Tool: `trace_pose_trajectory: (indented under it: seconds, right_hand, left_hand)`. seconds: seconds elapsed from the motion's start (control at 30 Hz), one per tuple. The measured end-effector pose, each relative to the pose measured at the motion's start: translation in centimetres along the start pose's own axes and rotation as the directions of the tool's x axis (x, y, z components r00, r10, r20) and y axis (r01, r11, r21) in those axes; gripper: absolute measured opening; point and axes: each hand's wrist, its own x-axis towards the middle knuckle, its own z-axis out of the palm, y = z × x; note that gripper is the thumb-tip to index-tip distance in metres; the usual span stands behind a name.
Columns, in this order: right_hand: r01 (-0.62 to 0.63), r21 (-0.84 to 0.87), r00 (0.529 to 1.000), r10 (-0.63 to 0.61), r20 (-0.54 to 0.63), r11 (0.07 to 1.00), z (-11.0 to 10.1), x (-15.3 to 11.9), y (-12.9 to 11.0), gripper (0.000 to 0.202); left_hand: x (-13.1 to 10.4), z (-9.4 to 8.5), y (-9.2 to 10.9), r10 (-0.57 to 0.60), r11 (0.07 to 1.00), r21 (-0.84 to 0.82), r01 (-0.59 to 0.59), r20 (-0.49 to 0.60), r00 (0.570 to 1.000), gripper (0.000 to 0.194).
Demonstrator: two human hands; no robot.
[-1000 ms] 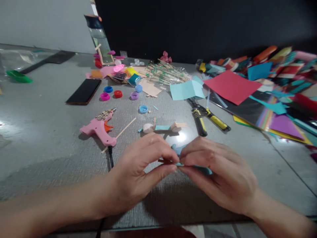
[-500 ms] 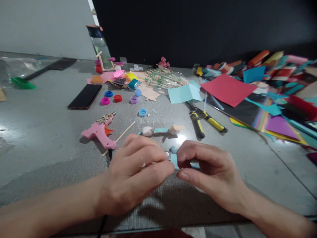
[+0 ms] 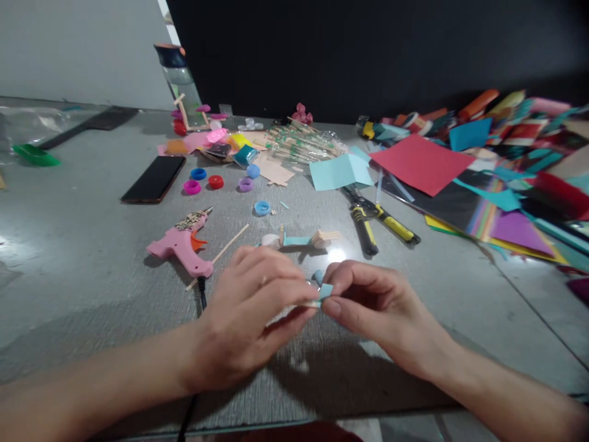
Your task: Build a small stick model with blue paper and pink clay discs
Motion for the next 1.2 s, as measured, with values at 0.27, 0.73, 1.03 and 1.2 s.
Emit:
trace_pose_trajectory:
  seconds: [0.27, 0.73, 1.03, 1.2]
  right_hand:
    - [0.171, -0.23, 0.984, -0.178, -0.01, 0.958, 0.0, -0.3, 0.2, 0.014]
    - [0.205, -0.326, 0.973, -0.23, -0.038, 0.923, 0.0, -0.3, 0.9, 0.003]
    - [0.41, -0.474, 0.905, -0.413, 0.102, 0.779, -0.6, -0.2, 1.0, 0.007]
    - [0.533, -0.484, 0.838, -0.511, 0.191, 0.694, -0.7, 0.1, 0.8, 0.004]
  left_hand:
    - [0.2, 0.8, 1.1, -0.429, 0.814, -0.342, 0.469, 0.19, 0.883, 0.006]
    - [0.4, 0.9, 1.0, -0.54, 0.679, -0.456, 0.575, 0.221, 0.812, 0.011]
    - [0.4, 1.0, 1.0, -0.51, 0.71, -0.454, 0.539, 0.197, 0.837, 0.012]
    - [0.3, 0.8, 1.4, -0.48, 0.735, -0.454, 0.503, 0.175, 0.86, 0.017]
